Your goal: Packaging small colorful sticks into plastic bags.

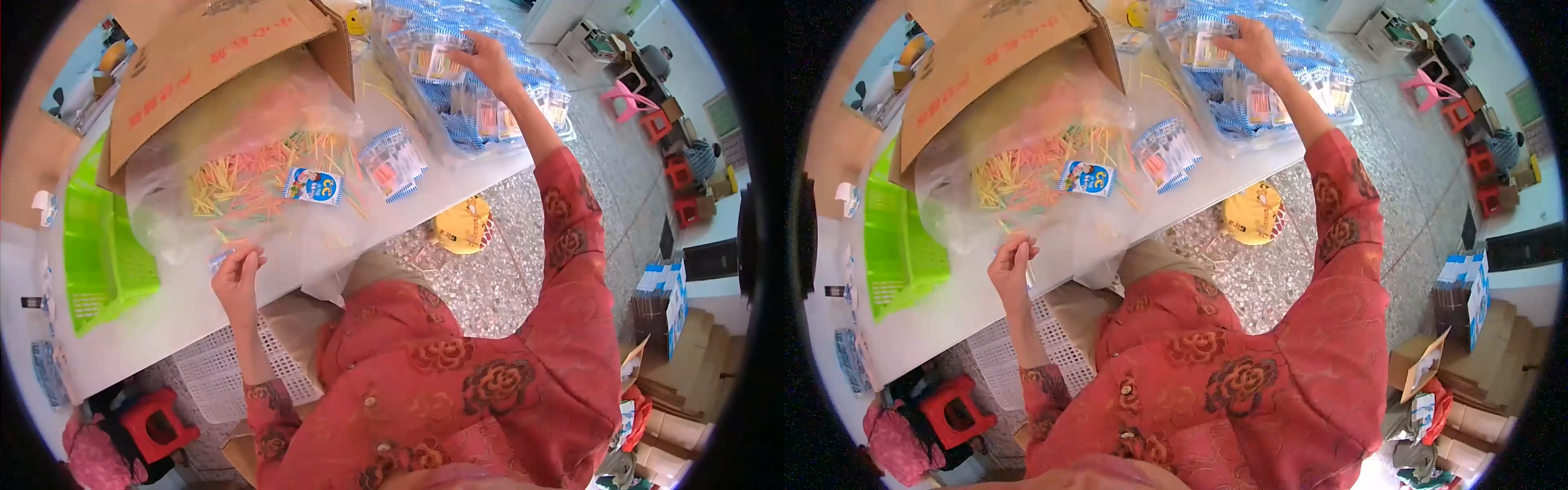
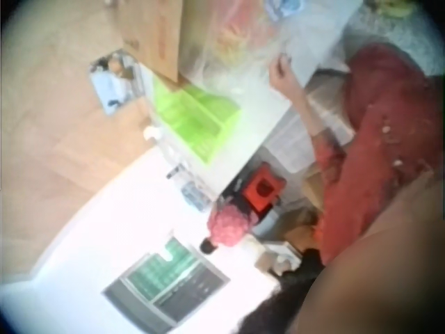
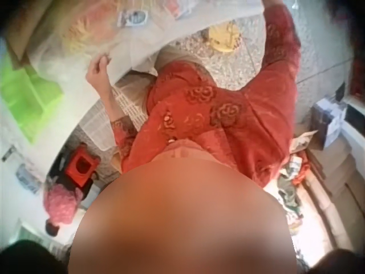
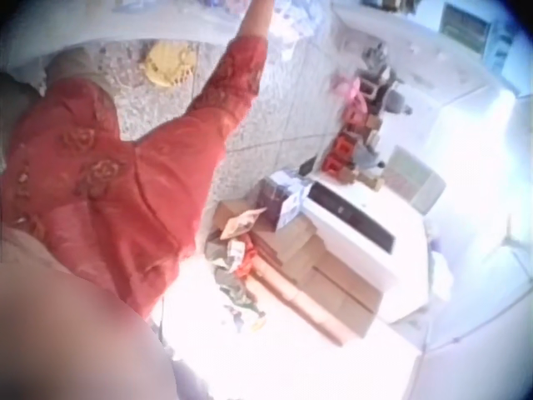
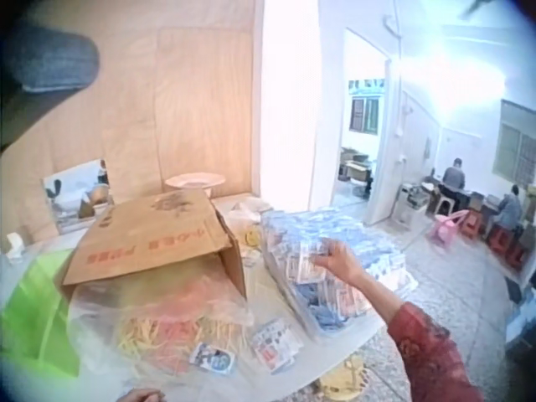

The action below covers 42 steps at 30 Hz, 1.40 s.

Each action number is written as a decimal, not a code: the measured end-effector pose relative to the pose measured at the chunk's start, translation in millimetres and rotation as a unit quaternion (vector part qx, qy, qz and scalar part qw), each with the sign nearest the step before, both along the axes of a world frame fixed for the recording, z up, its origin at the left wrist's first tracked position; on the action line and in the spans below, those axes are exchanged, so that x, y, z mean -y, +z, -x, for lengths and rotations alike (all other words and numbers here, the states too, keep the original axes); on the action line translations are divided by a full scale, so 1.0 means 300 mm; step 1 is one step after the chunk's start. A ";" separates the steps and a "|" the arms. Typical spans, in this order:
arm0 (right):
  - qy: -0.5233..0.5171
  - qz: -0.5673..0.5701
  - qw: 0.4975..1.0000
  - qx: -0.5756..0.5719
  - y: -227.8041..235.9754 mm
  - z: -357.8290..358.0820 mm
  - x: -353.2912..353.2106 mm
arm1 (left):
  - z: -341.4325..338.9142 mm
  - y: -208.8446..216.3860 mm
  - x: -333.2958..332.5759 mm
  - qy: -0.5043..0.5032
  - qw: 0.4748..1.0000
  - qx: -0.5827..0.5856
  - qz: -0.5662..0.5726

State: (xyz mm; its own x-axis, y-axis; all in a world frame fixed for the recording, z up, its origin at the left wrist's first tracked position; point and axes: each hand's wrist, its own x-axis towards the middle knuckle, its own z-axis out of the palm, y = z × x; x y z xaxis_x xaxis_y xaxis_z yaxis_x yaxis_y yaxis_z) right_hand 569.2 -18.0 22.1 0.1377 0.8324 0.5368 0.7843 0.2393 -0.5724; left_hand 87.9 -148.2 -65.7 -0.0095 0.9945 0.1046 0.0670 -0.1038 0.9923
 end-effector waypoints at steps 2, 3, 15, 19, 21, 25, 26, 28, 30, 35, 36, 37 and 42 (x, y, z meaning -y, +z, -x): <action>-0.043 0.032 0.997 0.064 -0.045 -0.032 -0.063 | 0.027 -0.011 0.006 0.008 1.000 -0.006 0.006; -0.042 0.030 0.997 0.064 -0.059 -0.046 -0.086 | 0.039 -0.018 0.011 0.010 1.000 -0.009 0.014; -0.074 0.058 0.984 0.154 -0.146 -0.036 -0.174 | 0.253 -0.143 0.083 0.112 0.993 -0.025 0.017; -0.078 -0.062 0.974 0.203 -0.129 -0.055 -0.167 | 0.347 -0.188 0.062 0.211 0.945 -0.244 -0.049; -0.076 -0.140 0.954 0.255 -0.081 -0.041 -0.119 | 0.344 -0.189 0.058 0.264 0.901 -0.334 -0.082; -0.019 -0.185 0.951 0.248 -0.038 0.230 0.016 | 0.368 -0.251 0.071 0.320 0.836 -0.433 -0.104; 0.023 -0.165 0.957 0.237 -0.039 0.284 0.056 | 0.353 -0.249 0.074 0.327 0.834 -0.433 -0.098; 0.070 -0.144 0.962 0.220 -0.076 0.400 0.099 | 0.328 -0.230 0.073 0.346 0.800 -0.484 -0.082; 0.177 -0.110 0.953 0.219 -0.097 0.514 0.164 | 0.312 -0.221 0.065 0.342 0.813 -0.467 -0.072; 0.295 -0.003 0.949 0.114 -0.139 0.737 0.267 | 0.250 -0.190 0.039 0.306 0.810 -0.496 -0.070; 0.295 -0.003 0.949 0.115 -0.140 0.765 0.274 | 0.250 -0.194 0.028 0.284 0.827 -0.481 -0.051; 0.312 0.004 0.942 0.121 -0.140 0.790 0.279 | 0.251 -0.198 0.019 0.262 0.844 -0.466 -0.033; 0.383 0.012 0.915 0.124 -0.161 0.876 0.286 | 0.266 -0.207 -0.002 0.273 0.893 -0.354 0.051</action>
